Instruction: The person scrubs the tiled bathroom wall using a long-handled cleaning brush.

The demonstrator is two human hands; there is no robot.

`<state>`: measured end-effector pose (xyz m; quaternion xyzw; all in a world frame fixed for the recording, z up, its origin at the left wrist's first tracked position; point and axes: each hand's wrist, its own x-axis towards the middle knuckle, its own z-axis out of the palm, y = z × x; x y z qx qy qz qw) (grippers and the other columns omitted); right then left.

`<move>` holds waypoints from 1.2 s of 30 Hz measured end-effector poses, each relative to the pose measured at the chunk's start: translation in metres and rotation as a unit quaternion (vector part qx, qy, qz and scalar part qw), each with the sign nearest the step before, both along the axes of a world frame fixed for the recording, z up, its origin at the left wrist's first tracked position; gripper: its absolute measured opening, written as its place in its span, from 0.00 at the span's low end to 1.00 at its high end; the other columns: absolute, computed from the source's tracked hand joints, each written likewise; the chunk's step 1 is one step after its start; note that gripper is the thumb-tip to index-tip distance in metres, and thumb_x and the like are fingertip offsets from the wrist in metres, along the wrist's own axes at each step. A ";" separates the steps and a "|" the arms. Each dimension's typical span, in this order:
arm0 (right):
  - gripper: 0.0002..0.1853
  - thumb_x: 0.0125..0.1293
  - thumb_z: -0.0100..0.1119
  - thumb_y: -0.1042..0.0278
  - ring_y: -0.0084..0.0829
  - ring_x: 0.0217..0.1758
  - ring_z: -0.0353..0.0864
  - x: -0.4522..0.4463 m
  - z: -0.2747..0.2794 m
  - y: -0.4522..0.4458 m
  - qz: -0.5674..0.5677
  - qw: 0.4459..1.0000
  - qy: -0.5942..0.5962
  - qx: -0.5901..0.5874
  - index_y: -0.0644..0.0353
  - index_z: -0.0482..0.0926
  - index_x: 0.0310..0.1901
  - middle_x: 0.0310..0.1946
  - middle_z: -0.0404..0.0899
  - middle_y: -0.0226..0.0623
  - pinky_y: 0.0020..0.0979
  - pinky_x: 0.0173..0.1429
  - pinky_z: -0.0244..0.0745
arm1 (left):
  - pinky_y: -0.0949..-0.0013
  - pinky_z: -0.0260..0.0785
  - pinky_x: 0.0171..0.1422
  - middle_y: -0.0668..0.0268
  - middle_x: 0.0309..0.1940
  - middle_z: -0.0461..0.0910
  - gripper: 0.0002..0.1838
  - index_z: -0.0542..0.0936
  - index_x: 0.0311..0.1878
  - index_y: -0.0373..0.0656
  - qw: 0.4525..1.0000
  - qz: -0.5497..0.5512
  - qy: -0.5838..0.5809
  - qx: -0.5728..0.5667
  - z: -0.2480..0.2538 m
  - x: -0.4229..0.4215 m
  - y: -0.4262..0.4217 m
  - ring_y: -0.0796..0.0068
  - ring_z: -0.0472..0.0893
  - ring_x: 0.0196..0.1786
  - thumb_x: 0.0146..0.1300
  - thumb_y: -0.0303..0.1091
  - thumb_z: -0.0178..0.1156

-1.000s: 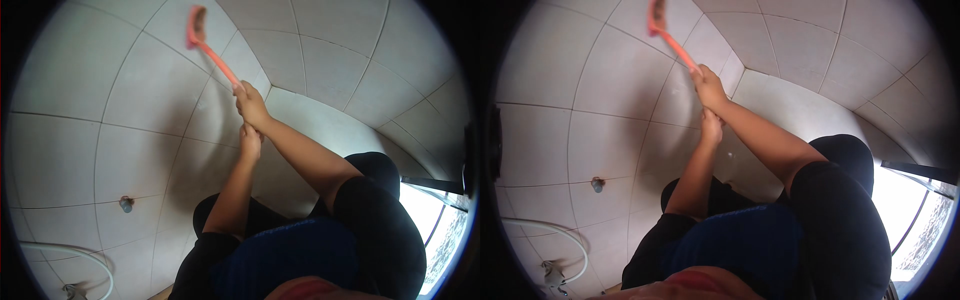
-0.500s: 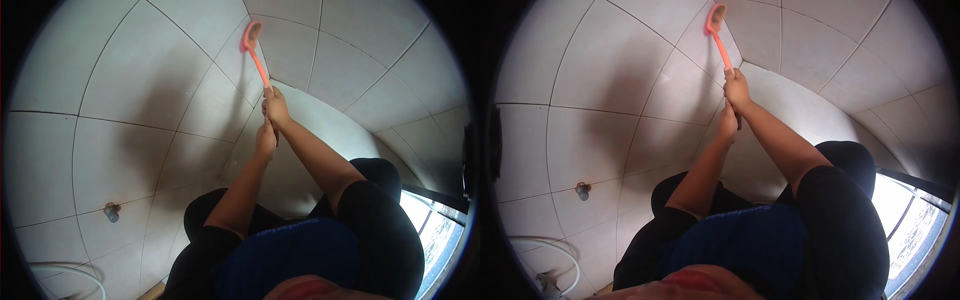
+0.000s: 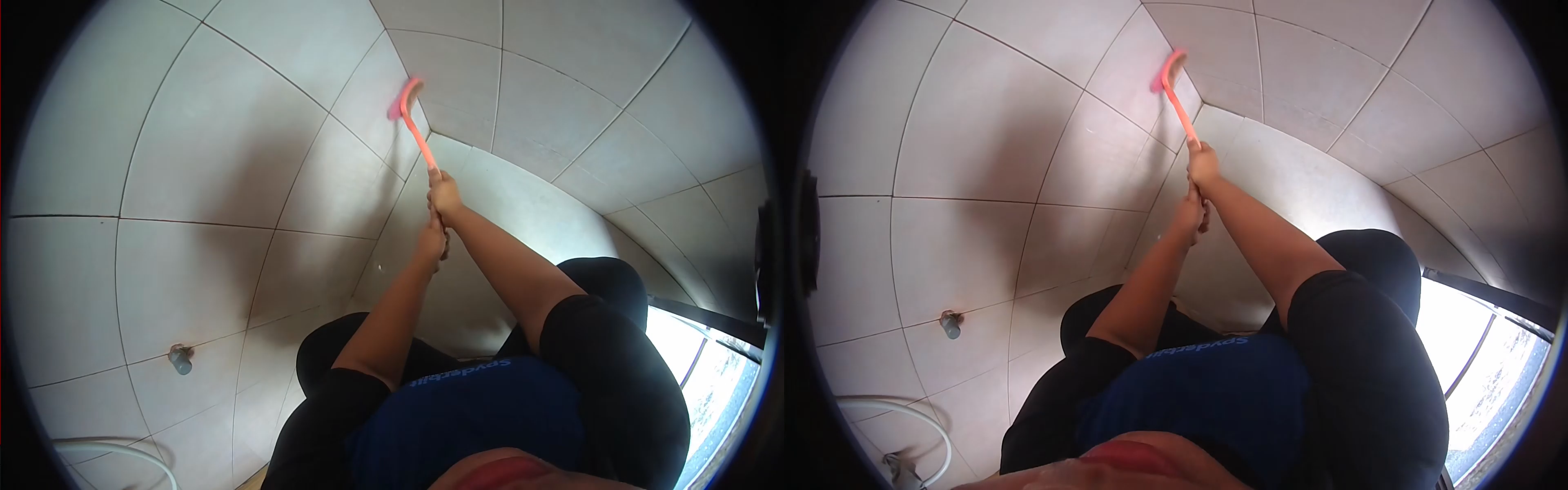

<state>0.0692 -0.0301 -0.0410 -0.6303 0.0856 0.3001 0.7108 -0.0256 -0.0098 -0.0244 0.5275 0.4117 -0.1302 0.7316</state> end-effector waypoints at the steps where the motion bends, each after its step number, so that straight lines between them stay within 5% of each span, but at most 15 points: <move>1: 0.20 0.62 0.42 0.51 0.26 0.12 0.64 0.000 -0.010 -0.003 0.006 0.999 0.034 -0.014 0.63 0.67 0.29 0.13 0.65 0.32 0.30 0.17 0.61 | 0.77 0.42 0.13 0.76 0.09 0.55 0.29 0.61 0.19 0.50 0.998 -0.005 0.024 -0.064 0.000 -0.002 -0.001 0.83 0.50 0.09 0.57 0.67 0.31; 6: 0.19 0.62 0.42 0.53 0.26 0.12 0.64 -0.002 0.006 0.005 0.045 0.994 -0.030 -0.095 0.64 0.67 0.32 0.14 0.66 0.33 0.30 0.17 0.61 | 0.76 0.41 0.13 0.76 0.09 0.55 0.28 0.62 0.19 0.50 0.998 0.053 -0.020 0.002 0.024 -0.003 -0.012 0.83 0.51 0.09 0.59 0.65 0.30; 11: 0.16 0.62 0.42 0.55 0.23 0.11 0.61 -0.009 0.112 0.009 0.006 0.986 -0.091 0.142 0.62 0.65 0.31 0.12 0.63 0.30 0.26 0.15 0.58 | 0.76 0.42 0.13 0.75 0.08 0.55 0.28 0.62 0.19 0.50 0.975 0.081 -0.147 0.144 0.060 0.001 0.002 0.84 0.52 0.09 0.61 0.62 0.30; 14: 0.16 0.62 0.42 0.54 0.23 0.11 0.59 -0.010 0.105 0.009 -0.004 0.979 -0.062 0.197 0.61 0.64 0.29 0.12 0.62 0.29 0.25 0.14 0.56 | 0.77 0.42 0.12 0.76 0.09 0.57 0.28 0.65 0.20 0.46 0.964 0.089 -0.199 0.156 0.057 -0.003 0.008 0.85 0.54 0.09 0.63 0.58 0.30; 17: 0.16 0.62 0.43 0.55 0.24 0.10 0.59 -0.010 0.040 0.009 -0.026 0.993 0.033 0.113 0.61 0.64 0.30 0.12 0.62 0.30 0.26 0.14 0.57 | 0.77 0.37 0.13 0.78 0.08 0.53 0.25 0.62 0.19 0.52 0.992 0.033 -0.088 0.088 0.034 -0.010 0.009 0.85 0.50 0.09 0.62 0.60 0.32; 19: 0.16 0.61 0.43 0.55 0.24 0.11 0.60 -0.009 0.007 0.006 -0.007 0.990 0.110 0.088 0.62 0.64 0.29 0.12 0.62 0.31 0.27 0.14 0.58 | 0.77 0.36 0.13 0.80 0.09 0.50 0.25 0.61 0.19 0.53 0.994 0.009 -0.001 -0.107 0.026 -0.017 0.006 0.86 0.48 0.09 0.61 0.61 0.33; 21: 0.16 0.61 0.44 0.56 0.25 0.11 0.61 -0.008 -0.002 0.008 0.013 0.980 0.190 0.063 0.62 0.64 0.29 0.12 0.63 0.32 0.27 0.14 0.58 | 0.78 0.37 0.13 0.79 0.09 0.50 0.25 0.61 0.19 0.52 0.994 0.040 -0.013 -0.100 0.025 -0.018 -0.001 0.87 0.48 0.10 0.62 0.60 0.33; 23: 0.15 0.60 0.45 0.56 0.24 0.11 0.60 -0.009 0.024 0.011 0.019 0.997 0.064 0.049 0.62 0.64 0.29 0.12 0.62 0.32 0.27 0.14 0.58 | 0.78 0.38 0.13 0.79 0.09 0.49 0.25 0.61 0.19 0.51 0.993 0.073 -0.022 -0.093 0.036 -0.020 -0.004 0.88 0.48 0.10 0.62 0.59 0.33; 29: 0.15 0.61 0.42 0.54 0.18 0.11 0.54 -0.013 0.135 0.009 0.016 0.973 -0.045 0.224 0.59 0.60 0.28 0.12 0.56 0.26 0.21 0.13 0.50 | 0.80 0.39 0.13 0.78 0.10 0.54 0.23 0.61 0.20 0.52 0.968 0.082 -0.220 0.091 0.081 -0.008 0.008 0.87 0.50 0.10 0.63 0.58 0.35; 32: 0.15 0.62 0.41 0.56 0.21 0.11 0.59 -0.014 0.127 0.013 0.032 0.963 -0.093 0.252 0.60 0.63 0.28 0.12 0.60 0.29 0.26 0.14 0.57 | 0.81 0.39 0.13 0.78 0.11 0.56 0.23 0.61 0.21 0.52 0.959 0.100 -0.246 0.094 0.074 -0.011 0.014 0.88 0.50 0.10 0.63 0.58 0.35; 36: 0.15 0.61 0.43 0.55 0.21 0.11 0.56 -0.016 0.037 0.011 -0.020 0.985 0.066 0.159 0.60 0.62 0.28 0.13 0.59 0.29 0.24 0.13 0.54 | 0.80 0.39 0.13 0.79 0.10 0.53 0.22 0.61 0.22 0.52 0.997 0.029 -0.072 0.019 0.040 -0.024 0.010 0.87 0.49 0.10 0.62 0.58 0.36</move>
